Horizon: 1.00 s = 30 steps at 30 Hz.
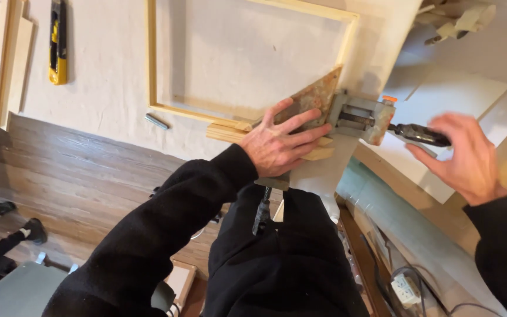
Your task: Applying wood glue and using a corner clamp and hammer to join wooden frame pieces.
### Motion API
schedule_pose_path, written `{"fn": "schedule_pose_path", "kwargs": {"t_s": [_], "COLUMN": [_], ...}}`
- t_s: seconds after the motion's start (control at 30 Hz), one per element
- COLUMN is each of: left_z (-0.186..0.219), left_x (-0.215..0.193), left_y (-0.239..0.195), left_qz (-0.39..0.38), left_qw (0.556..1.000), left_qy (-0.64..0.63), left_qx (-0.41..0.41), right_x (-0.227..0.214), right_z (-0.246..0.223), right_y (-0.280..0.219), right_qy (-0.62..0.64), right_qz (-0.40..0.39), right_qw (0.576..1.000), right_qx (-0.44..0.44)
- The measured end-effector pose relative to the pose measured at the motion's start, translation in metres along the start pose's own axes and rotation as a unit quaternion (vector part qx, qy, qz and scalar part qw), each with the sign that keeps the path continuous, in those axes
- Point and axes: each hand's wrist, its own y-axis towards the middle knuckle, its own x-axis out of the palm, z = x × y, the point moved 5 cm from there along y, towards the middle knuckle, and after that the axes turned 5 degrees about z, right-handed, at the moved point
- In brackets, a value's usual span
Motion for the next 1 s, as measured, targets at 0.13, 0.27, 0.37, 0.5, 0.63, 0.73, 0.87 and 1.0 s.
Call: {"fn": "schedule_pose_path", "kwargs": {"t_s": [0.13,0.27,0.37,0.5,0.63,0.73,0.87,1.0], "left_z": [-0.001,-0.001,0.000,-0.002,-0.001,0.000,-0.001,0.001], "left_x": [-0.005,-0.006,-0.002,-0.002,-0.004,-0.002,0.000,-0.002], "left_y": [-0.001,0.000,0.000,-0.002,-0.001,-0.001,-0.003,-0.001], "left_qz": [0.020,0.030,0.042,0.020,0.036,0.051,0.023,0.021], "left_qw": [1.000,0.999,0.999,1.000,0.999,0.999,1.000,0.999], "left_qy": [-0.005,-0.014,-0.020,-0.009,-0.019,-0.017,-0.014,-0.032], "left_qx": [0.001,0.008,0.007,0.014,0.004,-0.004,0.002,0.001], "right_x": [0.010,0.014,0.018,0.049,0.050,0.033,0.012,0.012], "right_z": [0.058,0.069,0.096,0.198,0.194,0.102,0.041,0.069], "right_y": [-0.036,-0.029,-0.027,-0.041,-0.044,-0.026,-0.017,-0.029], "right_qy": [-0.079,-0.059,-0.057,0.174,0.333,0.311,-0.086,0.012], "right_qz": [0.021,-0.049,-0.090,-0.220,-0.267,-0.264,-0.060,-0.021], "right_qw": [0.981,0.993,0.994,0.920,0.847,0.888,0.993,0.997], "right_qx": [-0.177,-0.093,-0.033,0.275,0.316,0.210,-0.059,-0.075]}}
